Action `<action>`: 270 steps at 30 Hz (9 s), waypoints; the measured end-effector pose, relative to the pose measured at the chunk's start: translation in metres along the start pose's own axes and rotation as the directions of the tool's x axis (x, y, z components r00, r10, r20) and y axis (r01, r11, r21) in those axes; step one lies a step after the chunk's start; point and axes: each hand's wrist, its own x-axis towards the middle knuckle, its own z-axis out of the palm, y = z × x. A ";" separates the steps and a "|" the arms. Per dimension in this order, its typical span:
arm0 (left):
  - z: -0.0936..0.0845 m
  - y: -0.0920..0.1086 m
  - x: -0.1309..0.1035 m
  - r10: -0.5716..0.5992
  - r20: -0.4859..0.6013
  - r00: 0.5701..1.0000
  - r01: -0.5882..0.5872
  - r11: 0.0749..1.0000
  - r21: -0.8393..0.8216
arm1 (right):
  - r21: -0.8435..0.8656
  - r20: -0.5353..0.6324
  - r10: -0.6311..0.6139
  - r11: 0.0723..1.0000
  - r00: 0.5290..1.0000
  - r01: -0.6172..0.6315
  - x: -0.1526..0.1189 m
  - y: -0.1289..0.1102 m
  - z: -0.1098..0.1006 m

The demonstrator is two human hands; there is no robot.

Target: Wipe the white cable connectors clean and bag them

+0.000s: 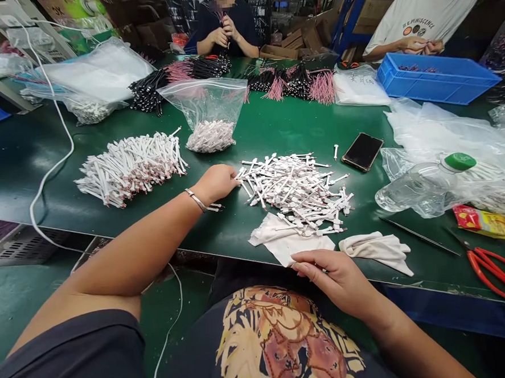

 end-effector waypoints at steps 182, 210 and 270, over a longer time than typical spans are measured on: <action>0.003 -0.010 -0.080 0.279 -0.277 0.920 -0.242 0.957 0.158 | 0.023 -0.025 -0.167 0.986 0.986 0.167 0.037 -0.026 0.019; 0.010 0.049 -0.145 0.322 -0.171 0.931 -0.364 0.787 -0.498 | -0.058 -0.238 -0.236 0.972 0.942 0.229 0.029 -0.013 0.025; -0.019 0.037 0.089 -0.213 0.182 0.960 0.212 0.977 0.025 | -0.016 -0.402 -0.174 0.983 0.899 0.184 0.013 0.034 0.005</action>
